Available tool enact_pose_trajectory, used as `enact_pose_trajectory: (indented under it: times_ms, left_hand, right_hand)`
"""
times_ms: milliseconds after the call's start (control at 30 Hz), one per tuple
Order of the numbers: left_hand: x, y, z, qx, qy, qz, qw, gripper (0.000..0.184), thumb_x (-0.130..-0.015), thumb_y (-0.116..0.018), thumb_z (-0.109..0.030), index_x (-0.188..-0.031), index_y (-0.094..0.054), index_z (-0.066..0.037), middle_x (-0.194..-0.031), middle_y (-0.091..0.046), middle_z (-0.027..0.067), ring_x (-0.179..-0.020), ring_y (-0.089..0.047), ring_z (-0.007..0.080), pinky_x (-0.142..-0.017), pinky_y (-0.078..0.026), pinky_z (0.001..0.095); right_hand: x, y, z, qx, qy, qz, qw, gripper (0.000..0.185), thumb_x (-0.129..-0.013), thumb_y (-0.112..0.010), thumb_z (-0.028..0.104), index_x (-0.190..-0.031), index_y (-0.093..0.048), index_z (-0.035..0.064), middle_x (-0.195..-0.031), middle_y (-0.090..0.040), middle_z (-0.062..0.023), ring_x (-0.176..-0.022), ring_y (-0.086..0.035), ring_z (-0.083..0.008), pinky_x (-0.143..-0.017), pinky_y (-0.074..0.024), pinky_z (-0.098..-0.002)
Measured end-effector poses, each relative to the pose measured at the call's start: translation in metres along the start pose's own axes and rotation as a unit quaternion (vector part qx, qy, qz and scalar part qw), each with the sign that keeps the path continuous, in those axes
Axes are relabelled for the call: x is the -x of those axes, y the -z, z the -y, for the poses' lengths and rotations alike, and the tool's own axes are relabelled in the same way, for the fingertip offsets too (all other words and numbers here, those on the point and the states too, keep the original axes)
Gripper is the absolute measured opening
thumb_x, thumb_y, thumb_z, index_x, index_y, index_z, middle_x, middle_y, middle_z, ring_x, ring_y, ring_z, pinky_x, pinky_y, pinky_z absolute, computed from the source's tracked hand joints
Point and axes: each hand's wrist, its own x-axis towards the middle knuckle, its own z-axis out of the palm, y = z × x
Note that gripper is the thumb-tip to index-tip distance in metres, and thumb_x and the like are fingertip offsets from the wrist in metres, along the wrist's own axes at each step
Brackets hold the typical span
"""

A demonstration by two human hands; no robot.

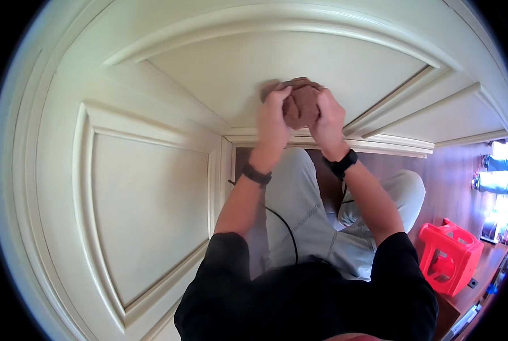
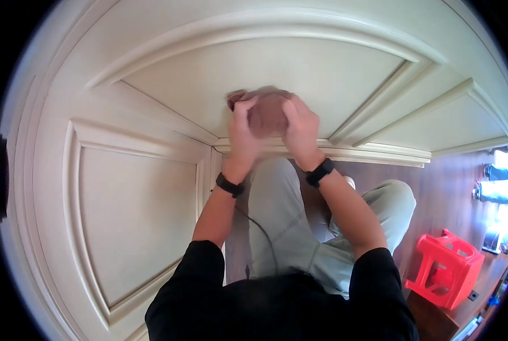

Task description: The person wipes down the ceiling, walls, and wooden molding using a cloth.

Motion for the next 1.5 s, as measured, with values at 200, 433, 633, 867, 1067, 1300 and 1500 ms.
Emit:
enact_pose_trajectory:
  times_ms: [200,433,633,867,1067,1300,1500]
  left_hand:
    - [-0.020,0.062,0.010,0.029,-0.036,-0.132,0.990,0.038,-0.085,-0.059,0.009,-0.120,-0.050,-0.004,-0.115,-0.052,0.0120,-0.114,-0.048,0.0243,-0.100,-0.040,0.0375]
    - [-0.075,0.127,-0.011,-0.255,-0.162,-0.161,0.940,0.031,-0.087,-0.061,0.002,-0.118,-0.054,-0.003,-0.113,-0.054,0.0111,-0.109,-0.052,0.0286,-0.095,-0.043,0.0365]
    - [-0.049,0.103,0.032,-0.196,-0.105,-0.186,0.957,0.029,-0.082,-0.063,0.001,-0.110,-0.066,-0.006,-0.101,-0.055,0.0060,-0.098,-0.048,0.0255,-0.093,-0.040,0.0403]
    - [0.031,0.057,0.092,-0.019,0.051,-0.136,0.989,0.016,-0.094,-0.059,-0.009,-0.107,-0.053,-0.002,-0.101,-0.052,0.0069,-0.091,-0.053,0.0195,-0.089,-0.043,0.0338]
    - [0.029,0.059,0.062,0.087,0.208,-0.073,0.972,0.019,-0.097,-0.057,-0.011,-0.110,-0.045,-0.003,-0.110,-0.054,0.0097,-0.098,-0.054,0.0175,-0.089,-0.045,0.0323]
    - [-0.044,0.037,-0.018,-0.006,-0.103,-0.101,0.989,0.032,-0.084,-0.065,0.002,-0.113,-0.054,-0.004,-0.108,-0.061,0.0127,-0.103,-0.057,0.0224,-0.090,-0.046,0.0324]
    - [-0.070,-0.015,-0.047,-0.003,-0.257,-0.101,0.961,0.044,-0.067,-0.073,-0.002,-0.109,-0.063,-0.008,-0.097,-0.068,0.0141,-0.090,-0.067,0.0317,-0.077,-0.054,0.0372]
  right_hand:
    - [-0.043,-0.034,0.067,-0.024,0.022,0.100,0.994,0.023,-0.076,-0.062,0.007,-0.098,-0.056,0.0088,-0.085,-0.058,-0.0080,-0.074,-0.062,-0.0300,-0.058,-0.0505,-0.0384]
    - [-0.096,-0.048,0.117,-0.056,0.063,0.008,0.996,0.026,-0.073,-0.064,0.007,-0.097,-0.055,0.0123,-0.084,-0.058,-0.0051,-0.073,-0.063,-0.0267,-0.055,-0.0503,-0.0372]
    - [-0.072,-0.061,0.101,-0.036,0.057,0.042,0.997,0.023,-0.072,-0.064,0.008,-0.093,-0.055,0.0122,-0.081,-0.057,-0.0057,-0.069,-0.063,-0.0257,-0.054,-0.0493,-0.0372]
    - [-0.001,-0.080,0.050,0.006,0.042,0.152,0.987,0.021,-0.075,-0.062,0.010,-0.094,-0.054,0.0109,-0.080,-0.056,-0.0068,-0.068,-0.062,-0.0266,-0.053,-0.0482,-0.0378]
    - [0.009,-0.072,0.040,0.011,0.028,0.159,0.987,0.032,-0.069,-0.070,0.008,-0.097,-0.054,0.0098,-0.082,-0.057,-0.0069,-0.070,-0.062,-0.0288,-0.054,-0.0483,-0.0388]
    - [-0.050,0.003,0.048,-0.008,0.006,-0.005,1.000,0.039,-0.066,-0.073,0.005,-0.103,-0.059,0.0087,-0.088,-0.062,-0.0108,-0.074,-0.063,-0.0339,-0.060,-0.0513,-0.0375]
    - [-0.046,0.043,-0.002,0.025,0.048,-0.115,0.992,0.038,-0.068,-0.075,0.005,-0.104,-0.063,0.0048,-0.088,-0.063,-0.0144,-0.071,-0.064,-0.0313,-0.060,-0.0518,-0.0341]
